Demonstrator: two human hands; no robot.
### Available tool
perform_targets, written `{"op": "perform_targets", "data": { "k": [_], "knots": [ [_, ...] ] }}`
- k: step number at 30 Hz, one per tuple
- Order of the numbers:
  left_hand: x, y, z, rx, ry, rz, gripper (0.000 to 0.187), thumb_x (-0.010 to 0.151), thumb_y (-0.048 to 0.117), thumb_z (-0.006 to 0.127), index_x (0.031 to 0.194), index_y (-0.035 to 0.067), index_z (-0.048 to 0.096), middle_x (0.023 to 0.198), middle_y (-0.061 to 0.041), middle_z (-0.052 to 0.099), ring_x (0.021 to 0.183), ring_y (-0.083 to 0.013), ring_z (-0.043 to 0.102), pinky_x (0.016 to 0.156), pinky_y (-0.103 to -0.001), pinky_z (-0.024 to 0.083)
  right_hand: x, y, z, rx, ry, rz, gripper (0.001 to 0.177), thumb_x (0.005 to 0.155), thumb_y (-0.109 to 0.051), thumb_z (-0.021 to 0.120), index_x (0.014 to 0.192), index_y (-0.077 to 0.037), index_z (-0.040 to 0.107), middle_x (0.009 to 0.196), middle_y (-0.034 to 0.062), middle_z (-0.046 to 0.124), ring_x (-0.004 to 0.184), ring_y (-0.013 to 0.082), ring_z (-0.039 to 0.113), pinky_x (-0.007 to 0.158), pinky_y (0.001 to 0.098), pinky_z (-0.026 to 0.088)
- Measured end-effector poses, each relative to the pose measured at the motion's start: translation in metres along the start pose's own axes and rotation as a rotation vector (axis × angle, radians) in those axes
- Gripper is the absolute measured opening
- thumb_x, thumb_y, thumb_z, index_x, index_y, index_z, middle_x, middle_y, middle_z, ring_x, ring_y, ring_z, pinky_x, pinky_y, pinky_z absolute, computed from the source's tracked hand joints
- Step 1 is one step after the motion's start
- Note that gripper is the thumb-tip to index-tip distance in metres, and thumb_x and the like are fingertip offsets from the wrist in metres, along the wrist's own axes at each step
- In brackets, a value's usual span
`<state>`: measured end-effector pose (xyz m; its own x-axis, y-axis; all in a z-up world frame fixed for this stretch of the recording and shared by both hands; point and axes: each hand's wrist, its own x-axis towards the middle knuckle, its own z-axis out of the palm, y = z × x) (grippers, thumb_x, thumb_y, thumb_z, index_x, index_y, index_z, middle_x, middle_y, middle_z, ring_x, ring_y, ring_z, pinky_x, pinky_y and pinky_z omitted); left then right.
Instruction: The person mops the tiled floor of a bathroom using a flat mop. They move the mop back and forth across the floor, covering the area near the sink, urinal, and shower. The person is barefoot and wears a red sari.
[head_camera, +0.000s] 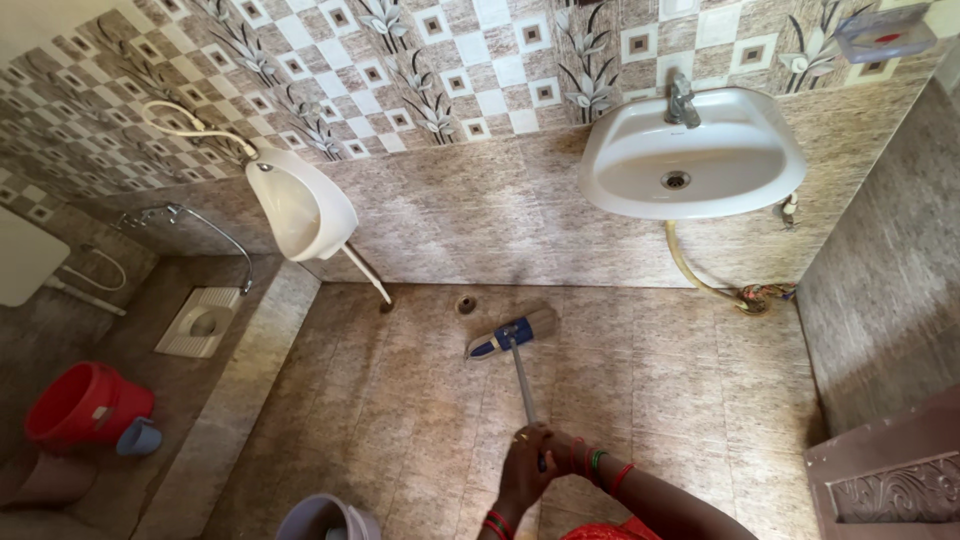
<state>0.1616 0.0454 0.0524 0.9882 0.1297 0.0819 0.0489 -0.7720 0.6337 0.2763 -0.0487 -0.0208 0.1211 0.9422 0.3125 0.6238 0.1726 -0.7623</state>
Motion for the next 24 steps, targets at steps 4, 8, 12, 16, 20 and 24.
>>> {"op": "perform_targets", "data": {
  "k": [4, 8, 12, 16, 20, 24],
  "knots": [
    [-0.018, 0.023, -0.033, -0.013, -0.053, -0.063, 0.039, 0.088, 0.013, 0.062, 0.126, 0.008, 0.059, 0.14, -0.016, 0.057, 0.114, -0.0403, 0.059, 0.099, -0.048, 0.049, 0.006, -0.016, 0.013, -0.011, -0.074, 0.093, 0.029, 0.08, -0.023, 0.071, 0.102, -0.005, 0.067, 0.102, 0.0197, 0.069, 0.094, 0.0391, 0.065, 0.083, 0.0478, 0.055],
    [-0.028, 0.068, -0.069, -0.045, 0.021, -0.017, 0.033, 0.087, 0.009, 0.059, 0.119, 0.007, 0.063, 0.136, -0.016, 0.06, 0.118, -0.0388, 0.06, 0.1, -0.047, 0.048, -0.001, -0.027, 0.025, 0.097, -0.058, 0.111, 0.022, 0.088, -0.02, 0.067, 0.105, -0.006, 0.066, 0.102, 0.0177, 0.068, 0.095, 0.0358, 0.066, 0.081, 0.0459, 0.057],
    [-0.031, 0.108, -0.09, -0.124, 0.074, -0.023, 0.028, 0.086, 0.01, 0.057, 0.113, 0.007, 0.067, 0.131, -0.016, 0.065, 0.116, -0.0386, 0.062, 0.1, -0.047, 0.049, -0.016, -0.032, 0.03, 0.11, 0.056, 0.01, 0.024, 0.085, -0.018, 0.071, 0.105, -0.006, 0.068, 0.105, 0.0179, 0.069, 0.096, 0.0368, 0.067, 0.081, 0.0464, 0.056],
    [-0.031, 0.131, -0.094, -0.126, 0.098, 0.0, 0.023, 0.085, 0.011, 0.06, 0.106, 0.007, 0.069, 0.121, -0.017, 0.068, 0.112, -0.0389, 0.064, 0.098, -0.048, 0.05, -0.035, -0.041, 0.035, 0.112, 0.197, 0.049, 0.028, 0.083, -0.018, 0.073, 0.107, -0.006, 0.067, 0.106, 0.0183, 0.068, 0.097, 0.0359, 0.066, 0.08, 0.0458, 0.056],
    [-0.037, 0.127, -0.079, -0.133, 0.159, 0.126, 0.022, 0.081, 0.008, 0.059, 0.099, 0.008, 0.071, 0.12, -0.017, 0.07, 0.107, -0.0383, 0.065, 0.091, -0.048, 0.053, -0.059, -0.05, 0.035, 0.172, 0.177, 0.104, 0.026, 0.083, -0.017, 0.074, 0.105, -0.006, 0.066, 0.104, 0.0176, 0.067, 0.096, 0.0353, 0.066, 0.079, 0.0451, 0.055],
    [-0.032, 0.094, -0.062, -0.135, 0.222, 0.268, 0.02, 0.076, 0.007, 0.06, 0.093, 0.008, 0.071, 0.119, -0.016, 0.072, 0.104, -0.0377, 0.067, 0.088, -0.047, 0.056, -0.062, -0.051, 0.033, 0.169, 0.15, 0.08, 0.024, 0.082, -0.017, 0.074, 0.103, -0.007, 0.066, 0.102, 0.017, 0.067, 0.094, 0.0346, 0.065, 0.078, 0.0444, 0.055]
  ]
}}
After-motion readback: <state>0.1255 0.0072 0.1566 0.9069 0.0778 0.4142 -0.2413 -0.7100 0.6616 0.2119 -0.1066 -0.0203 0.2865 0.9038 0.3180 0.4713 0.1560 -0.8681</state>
